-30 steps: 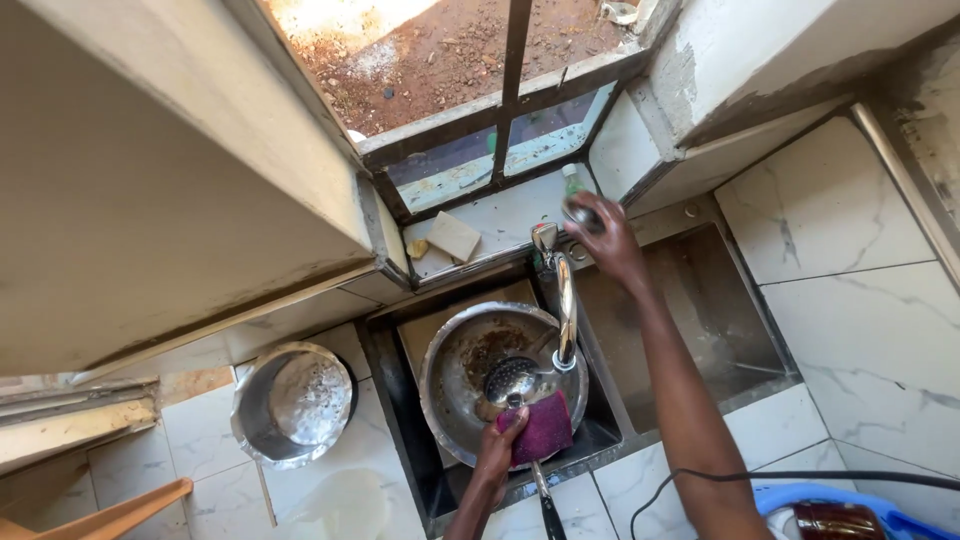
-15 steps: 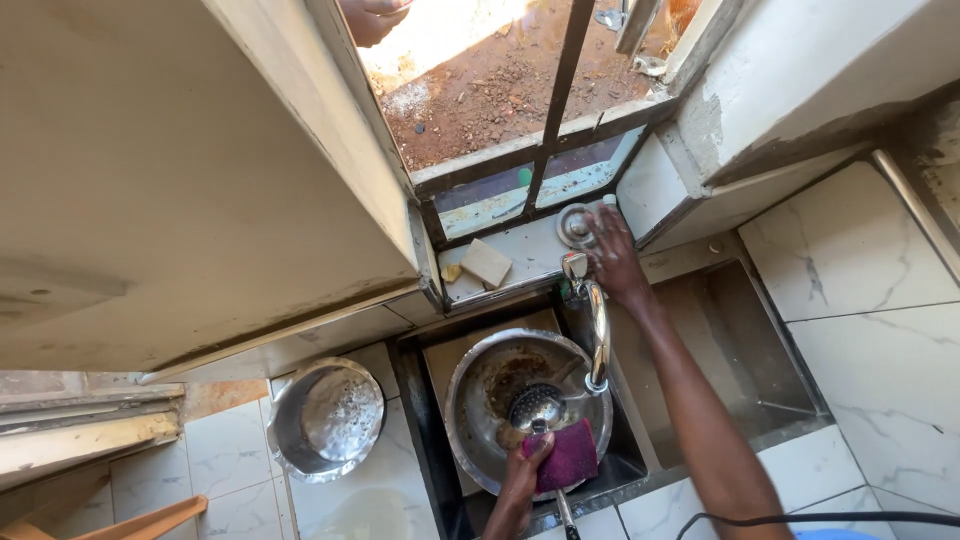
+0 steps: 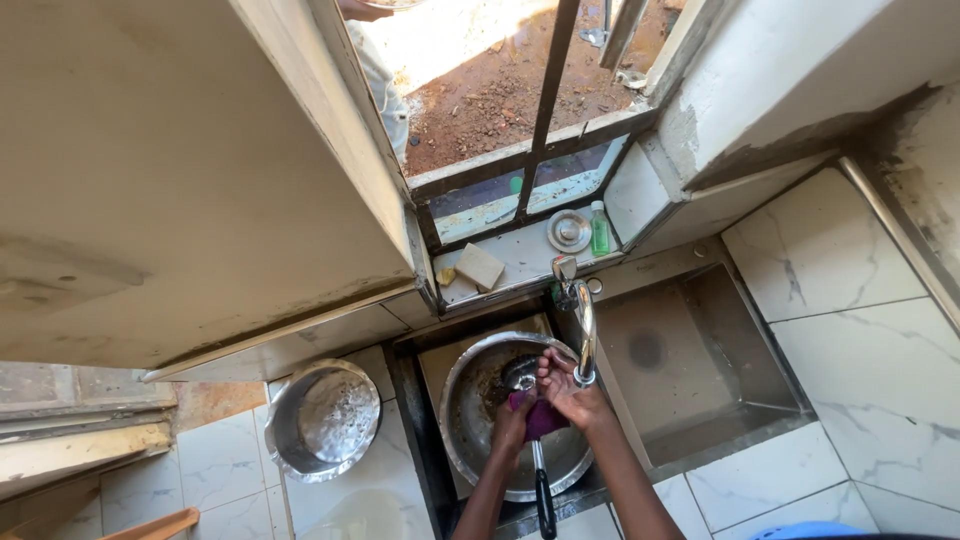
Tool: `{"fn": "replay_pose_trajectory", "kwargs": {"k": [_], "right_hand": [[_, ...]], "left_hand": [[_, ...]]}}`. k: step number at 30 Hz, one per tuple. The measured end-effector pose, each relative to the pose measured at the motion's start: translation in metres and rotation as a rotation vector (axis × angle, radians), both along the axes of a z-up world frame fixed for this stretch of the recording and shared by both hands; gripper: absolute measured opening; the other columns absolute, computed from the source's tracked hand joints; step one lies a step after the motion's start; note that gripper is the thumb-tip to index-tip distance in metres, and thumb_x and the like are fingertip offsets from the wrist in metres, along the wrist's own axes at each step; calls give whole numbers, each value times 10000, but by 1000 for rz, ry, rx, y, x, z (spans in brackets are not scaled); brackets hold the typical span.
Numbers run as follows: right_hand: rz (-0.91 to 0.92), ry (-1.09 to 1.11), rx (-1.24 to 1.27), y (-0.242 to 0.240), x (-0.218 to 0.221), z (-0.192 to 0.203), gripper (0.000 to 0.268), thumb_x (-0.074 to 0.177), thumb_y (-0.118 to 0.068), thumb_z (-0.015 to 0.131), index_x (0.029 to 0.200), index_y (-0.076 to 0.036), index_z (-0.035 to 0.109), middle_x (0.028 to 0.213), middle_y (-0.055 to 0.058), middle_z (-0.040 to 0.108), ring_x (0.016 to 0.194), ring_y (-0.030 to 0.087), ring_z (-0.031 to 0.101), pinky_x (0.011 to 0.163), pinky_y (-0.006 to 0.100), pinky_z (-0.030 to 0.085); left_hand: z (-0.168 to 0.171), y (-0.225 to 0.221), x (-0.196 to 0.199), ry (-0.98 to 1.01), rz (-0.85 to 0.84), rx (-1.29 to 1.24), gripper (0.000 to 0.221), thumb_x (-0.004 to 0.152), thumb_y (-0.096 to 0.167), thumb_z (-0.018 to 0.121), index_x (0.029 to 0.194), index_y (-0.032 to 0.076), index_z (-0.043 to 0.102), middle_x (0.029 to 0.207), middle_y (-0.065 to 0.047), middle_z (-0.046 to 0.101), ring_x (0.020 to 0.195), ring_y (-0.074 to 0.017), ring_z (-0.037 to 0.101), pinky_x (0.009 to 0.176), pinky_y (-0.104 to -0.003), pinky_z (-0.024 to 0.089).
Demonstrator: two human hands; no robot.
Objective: Washing and rinsing metal pots and pans in a kitchen sink using a cloth and water.
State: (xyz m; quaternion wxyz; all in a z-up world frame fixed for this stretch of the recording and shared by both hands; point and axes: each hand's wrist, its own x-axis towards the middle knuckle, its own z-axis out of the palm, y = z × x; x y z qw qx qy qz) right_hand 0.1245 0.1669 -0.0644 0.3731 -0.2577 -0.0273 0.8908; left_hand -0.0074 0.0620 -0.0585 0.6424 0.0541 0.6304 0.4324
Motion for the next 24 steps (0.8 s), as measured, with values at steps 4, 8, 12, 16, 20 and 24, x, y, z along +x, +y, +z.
{"fn": "replay_pose_trajectory", "kwargs": {"k": [4,8,12,16,20,24], "right_hand": [[31,119,39,-10,-4,-4,145,1135,-149,535,1123,-85,664,923,65,637,796,172,593,657,269,497],[28,-353,203,-26,-15,24,242,1123,-307,537,1249,-171,692,979,-4,671,843,134,621,722,269,517],[232,-1473,646,-55,-32,111,512,1041,-561,474,1181,-267,870,1171,-27,904,1067,176,857,865,296,696],[336,-1476,1114,-49,-6,48,496,1102,-432,445,1496,-251,686,1604,-10,641,1537,199,523,1323,404,310],[743,-1440,1139,-45,-1,43,631,1117,-540,331,1717,-371,236,1834,-49,89,1702,184,61,1376,454,66],[818,-1449,1112,-34,-4,42,731,1039,-688,154,1733,-461,123,1864,-113,3,1722,168,-2,1385,541,42]], "left_hand": [[-34,12,6,-33,43,68,170,979,228,765,1093,120,829,1096,-59,826,957,-167,744,820,-314,594],[-9,24,6,-116,-13,138,200,1069,381,626,1035,223,744,985,8,735,873,-150,654,742,-321,520],[75,19,0,-63,-177,106,268,1053,383,598,1118,165,741,1043,-67,790,885,-216,696,675,-304,521],[52,14,6,-40,-105,169,284,1098,322,592,1258,160,763,1204,-113,835,1048,-229,769,894,-367,647],[49,1,2,171,-235,139,561,994,162,664,1520,269,500,1420,-111,699,1263,-252,682,1066,-403,575],[92,-5,-4,90,-296,58,425,949,24,668,1345,155,747,1274,-102,823,1187,-267,753,1113,-431,595]]}}
